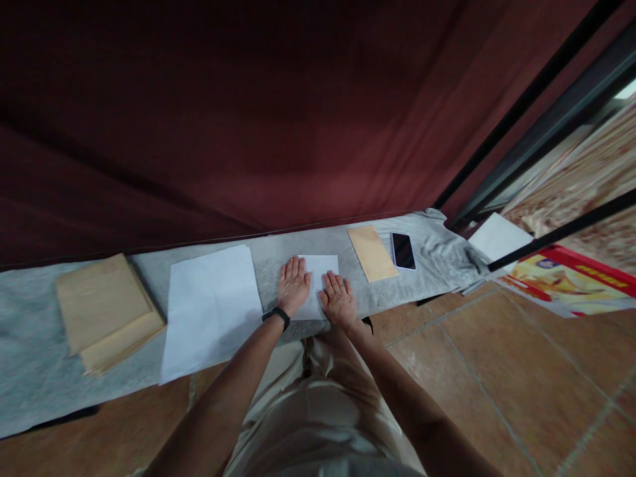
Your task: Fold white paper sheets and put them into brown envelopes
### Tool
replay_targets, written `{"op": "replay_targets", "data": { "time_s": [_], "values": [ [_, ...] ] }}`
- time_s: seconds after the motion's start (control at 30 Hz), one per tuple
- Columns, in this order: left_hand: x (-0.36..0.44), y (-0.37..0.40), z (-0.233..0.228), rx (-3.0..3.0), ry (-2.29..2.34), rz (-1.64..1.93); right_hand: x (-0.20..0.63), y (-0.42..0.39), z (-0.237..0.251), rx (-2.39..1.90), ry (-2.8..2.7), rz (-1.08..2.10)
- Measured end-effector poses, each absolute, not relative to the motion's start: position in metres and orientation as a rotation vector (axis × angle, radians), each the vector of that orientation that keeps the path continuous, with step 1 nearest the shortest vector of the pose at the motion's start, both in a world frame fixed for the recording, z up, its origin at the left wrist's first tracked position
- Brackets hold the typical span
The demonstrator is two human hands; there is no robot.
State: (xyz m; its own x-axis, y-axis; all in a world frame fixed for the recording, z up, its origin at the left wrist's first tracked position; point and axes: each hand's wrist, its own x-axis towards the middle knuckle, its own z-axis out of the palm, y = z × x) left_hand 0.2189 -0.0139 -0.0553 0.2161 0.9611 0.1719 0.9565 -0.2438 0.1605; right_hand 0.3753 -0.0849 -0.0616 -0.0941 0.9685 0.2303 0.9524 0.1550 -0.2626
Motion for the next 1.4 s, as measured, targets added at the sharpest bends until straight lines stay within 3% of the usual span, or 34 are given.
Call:
{"op": "replay_targets", "data": {
  "time_s": [0.33, 0.43, 0.57, 1.0, 1.4],
  "values": [
    [0.210, -0.061, -0.050, 2.422, 1.888, 0.517, 0.396, -0.101, -0.061, -1.862, -2.088, 0.044],
    [0.220, -0.090, -0.048, 2.557, 1.636, 0.418, 0.395, -0.100, -0.062, -1.856, -2.096, 0.040],
    [0.220, -0.113, -0.043, 2.561, 1.640, 0.346, 0.398, -0.100, -0.063, -1.845, -2.102, 0.035],
    [0.194, -0.121, -0.054, 2.558, 1.703, 0.374, 0.361, -0.116, -0.060, -1.704, -2.201, 0.094],
    [0.181, -0.131, -0.055, 2.551, 1.742, 0.419, 0.419, -0.106, -0.060, -1.879, -2.050, 0.060]
  ]
}}
